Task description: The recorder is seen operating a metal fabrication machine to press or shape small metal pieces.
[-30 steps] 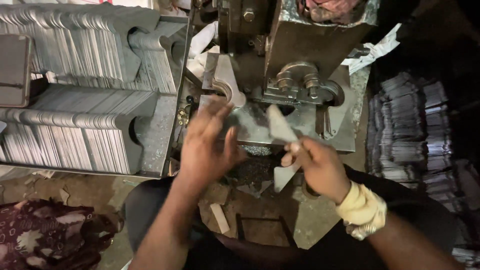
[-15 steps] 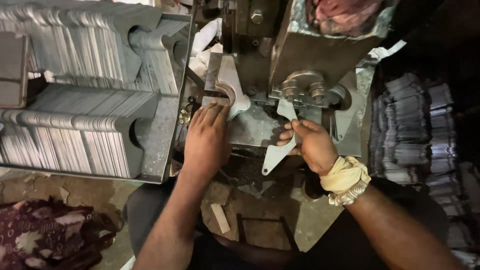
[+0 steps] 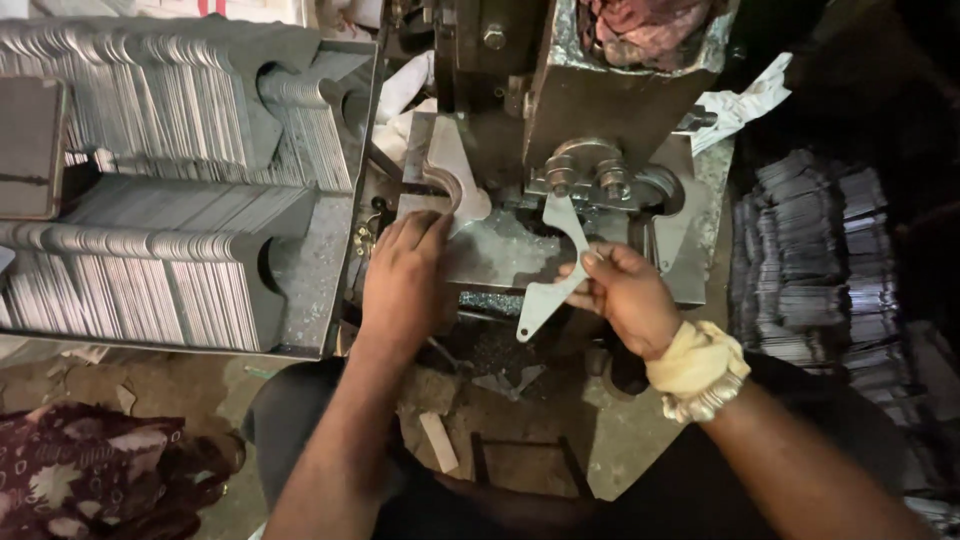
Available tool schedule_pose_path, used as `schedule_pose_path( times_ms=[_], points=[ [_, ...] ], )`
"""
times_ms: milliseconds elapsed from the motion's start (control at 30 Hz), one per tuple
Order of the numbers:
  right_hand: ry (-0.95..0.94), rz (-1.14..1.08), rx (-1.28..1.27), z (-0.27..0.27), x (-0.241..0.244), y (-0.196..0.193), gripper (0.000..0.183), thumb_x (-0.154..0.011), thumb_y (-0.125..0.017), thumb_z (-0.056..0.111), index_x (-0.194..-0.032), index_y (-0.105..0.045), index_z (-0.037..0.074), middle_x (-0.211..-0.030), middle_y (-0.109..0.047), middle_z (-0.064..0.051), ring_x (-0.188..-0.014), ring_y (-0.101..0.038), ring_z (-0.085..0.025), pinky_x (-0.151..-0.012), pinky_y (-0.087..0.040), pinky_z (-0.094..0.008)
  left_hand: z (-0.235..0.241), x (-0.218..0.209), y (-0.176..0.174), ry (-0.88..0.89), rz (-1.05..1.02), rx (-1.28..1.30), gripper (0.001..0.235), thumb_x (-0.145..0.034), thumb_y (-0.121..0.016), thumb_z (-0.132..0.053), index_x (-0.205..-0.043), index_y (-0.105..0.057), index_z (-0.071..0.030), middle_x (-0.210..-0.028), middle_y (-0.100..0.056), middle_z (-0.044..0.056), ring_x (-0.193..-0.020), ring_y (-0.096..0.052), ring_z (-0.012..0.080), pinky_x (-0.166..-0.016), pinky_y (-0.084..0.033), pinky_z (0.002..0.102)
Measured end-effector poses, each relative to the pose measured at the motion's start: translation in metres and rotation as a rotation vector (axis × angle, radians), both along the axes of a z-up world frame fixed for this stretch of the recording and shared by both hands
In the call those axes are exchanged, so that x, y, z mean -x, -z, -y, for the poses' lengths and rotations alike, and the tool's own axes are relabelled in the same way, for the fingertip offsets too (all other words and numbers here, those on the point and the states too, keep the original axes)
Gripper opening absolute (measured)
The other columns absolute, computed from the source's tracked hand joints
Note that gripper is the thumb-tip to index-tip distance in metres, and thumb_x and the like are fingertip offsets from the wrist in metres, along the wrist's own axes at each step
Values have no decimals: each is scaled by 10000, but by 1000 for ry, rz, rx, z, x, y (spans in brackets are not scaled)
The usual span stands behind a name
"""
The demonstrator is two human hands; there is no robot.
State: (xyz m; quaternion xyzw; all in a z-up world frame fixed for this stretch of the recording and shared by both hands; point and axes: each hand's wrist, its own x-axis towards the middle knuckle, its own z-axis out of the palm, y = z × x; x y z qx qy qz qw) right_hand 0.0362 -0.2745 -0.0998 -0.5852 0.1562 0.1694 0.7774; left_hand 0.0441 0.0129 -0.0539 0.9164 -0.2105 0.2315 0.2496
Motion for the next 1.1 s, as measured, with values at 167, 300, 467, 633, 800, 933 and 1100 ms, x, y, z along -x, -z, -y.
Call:
schedule_pose_path(
  times_ms=[167,300,467,633,800,933,1100],
  points=[
    [-96,93,291,25,23,-36,217,-1035,-508,157,-1185,-630,57,-1002,-758,-92,-908,-740,-189,-757,-598,-338,-4,-3,20,3,55,13,511,-732,-639,17,-1244,-646,30,-1261,-666,225,-1247,-603,397,-1099,-468,470],
    [54,175,520,58,25,-56,224,-1027,-507,124,-1186,-628,23,-990,-753,-111,-811,-749,-213,-680,-633,-346,2,22,-13,32,3,73,372,-906,-633,6,-1275,-660,-23,-1206,-678,196,-1166,-618,379,-1024,-512,471],
    [283,262,511,111,2,-49,192,-1088,-530,127,-1222,-606,13,-1009,-711,-94,-828,-721,-185,-658,-583,-335,23,49,-40,393,-226,100,390,-922,-629,-46,-1311,-658,-49,-1122,-662,181,-1055,-632,359,-922,-536,450],
    [323,322,349,122,-9,-47,157,-1083,-550,113,-1149,-617,-13,-1007,-704,-82,-836,-733,-198,-707,-636,-342,65,52,23,407,-226,-56,563,-804,-651,-32,-1365,-605,-50,-1239,-608,191,-1170,-568,391,-1037,-486,450],
    [336,261,432,128,-17,-36,172,-1088,-546,136,-1173,-619,5,-1006,-716,-95,-816,-728,-211,-662,-599,-346,85,63,33,351,-77,-39,639,-792,-639,-33,-1424,-552,-4,-1313,-562,235,-1248,-532,419,-1111,-440,464],
    [331,280,432,129,-20,-39,156,-1099,-549,144,-1176,-607,21,-1037,-724,-91,-839,-732,-204,-647,-579,-322,84,69,27,351,-142,-10,650,-816,-641,-31,-1455,-527,7,-1313,-547,224,-1254,-521,427,-1104,-437,469],
    [319,271,344,134,-18,-29,148,-1095,-547,147,-1167,-606,31,-1026,-715,-86,-848,-726,-202,-652,-583,-316,84,66,31,391,-164,-20,662,-812,-646,-65,-1452,-512,38,-1290,-540,223,-1234,-518,432,-1076,-447,480]
  ],
)
